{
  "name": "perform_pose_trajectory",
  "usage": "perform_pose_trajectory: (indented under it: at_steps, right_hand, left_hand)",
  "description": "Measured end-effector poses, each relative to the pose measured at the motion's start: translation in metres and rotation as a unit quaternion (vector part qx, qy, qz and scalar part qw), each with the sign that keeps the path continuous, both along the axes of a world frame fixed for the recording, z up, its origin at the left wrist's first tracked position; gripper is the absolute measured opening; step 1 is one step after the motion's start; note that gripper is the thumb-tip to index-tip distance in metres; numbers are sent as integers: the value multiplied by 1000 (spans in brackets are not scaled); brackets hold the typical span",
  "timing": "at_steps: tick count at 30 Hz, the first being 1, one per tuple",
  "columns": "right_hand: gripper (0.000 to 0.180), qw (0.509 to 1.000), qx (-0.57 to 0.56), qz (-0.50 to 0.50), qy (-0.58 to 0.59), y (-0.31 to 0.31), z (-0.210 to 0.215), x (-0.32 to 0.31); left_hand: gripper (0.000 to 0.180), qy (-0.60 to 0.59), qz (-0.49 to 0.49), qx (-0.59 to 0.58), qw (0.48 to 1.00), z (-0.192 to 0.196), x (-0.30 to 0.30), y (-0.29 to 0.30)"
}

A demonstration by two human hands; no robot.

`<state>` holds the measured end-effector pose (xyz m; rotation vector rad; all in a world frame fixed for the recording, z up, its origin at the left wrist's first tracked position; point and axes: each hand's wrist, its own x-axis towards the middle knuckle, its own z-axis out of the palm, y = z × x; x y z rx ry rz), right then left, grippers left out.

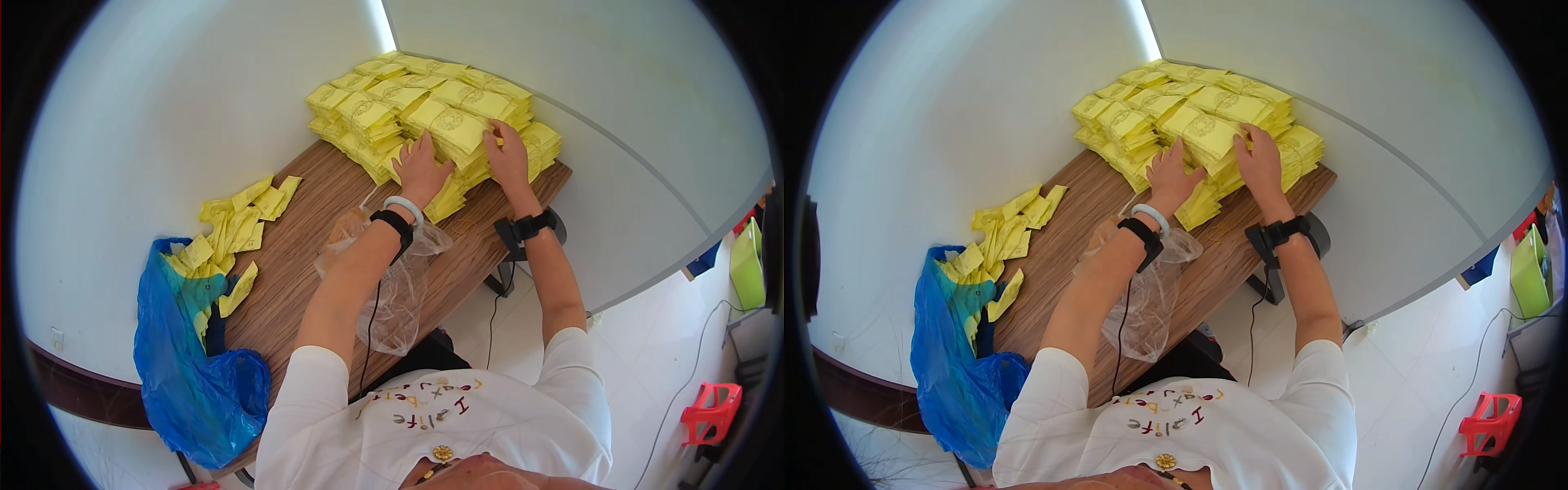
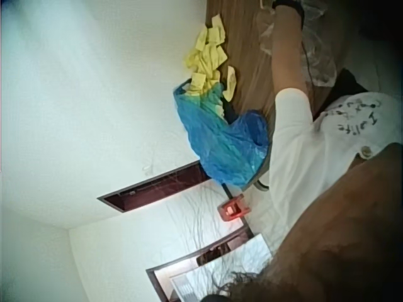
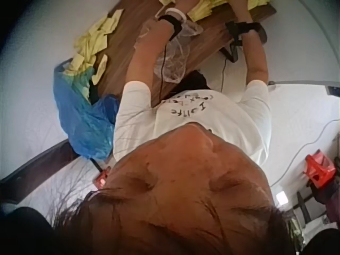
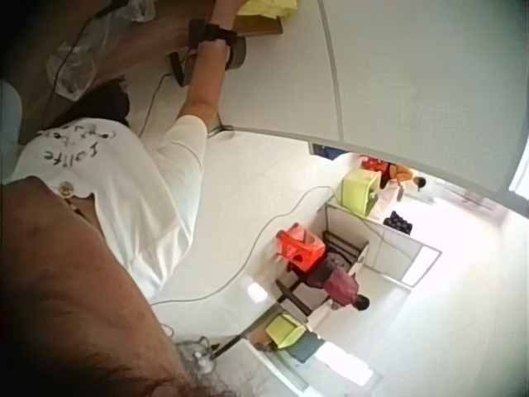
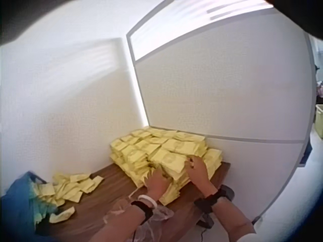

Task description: Folding yellow paper sheets and stacking them on a table.

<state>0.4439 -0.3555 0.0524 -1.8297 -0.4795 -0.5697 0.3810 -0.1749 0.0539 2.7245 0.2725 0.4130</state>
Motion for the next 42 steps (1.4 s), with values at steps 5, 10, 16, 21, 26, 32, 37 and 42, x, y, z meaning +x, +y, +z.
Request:
perform_pose_trajectory:
  at_steps: [5,10,16,21,26,32,37,42]
  right_hand:
    - [56,962,-177,-77,-191,8,-6,-28]
    - [71,950,-250,-47,-183,11,-9,-20]
    - [80,949,-252,-43,-186,6,0,-34]
    - [82,937,-272,-33,-218,9,-4,-31]
    - [81,948,-257,-63,-176,20,-11,-25]
    - [81,949,-243,-90,-180,31,-9,-24]
    - [81,942,-274,-72,-177,28,-6,-24]
    - [82,932,-300,-108,-172,26,-7,-18]
  left_hand:
    - [93,-11,-7,-37,999,-3,11,-6]
    - [76,-65,-44,-46,996,-7,20,26]
    - [59,-139,-49,-174,974,-13,13,59]
    - [59,-155,-18,-82,984,-20,3,59]
    - [62,-172,-114,-10,979,-23,9,49]
    - [67,-118,-132,-36,984,-27,21,45]
    - [63,-88,-161,-120,976,-19,21,58]
    - [57,-66,-155,-343,924,0,-2,56]
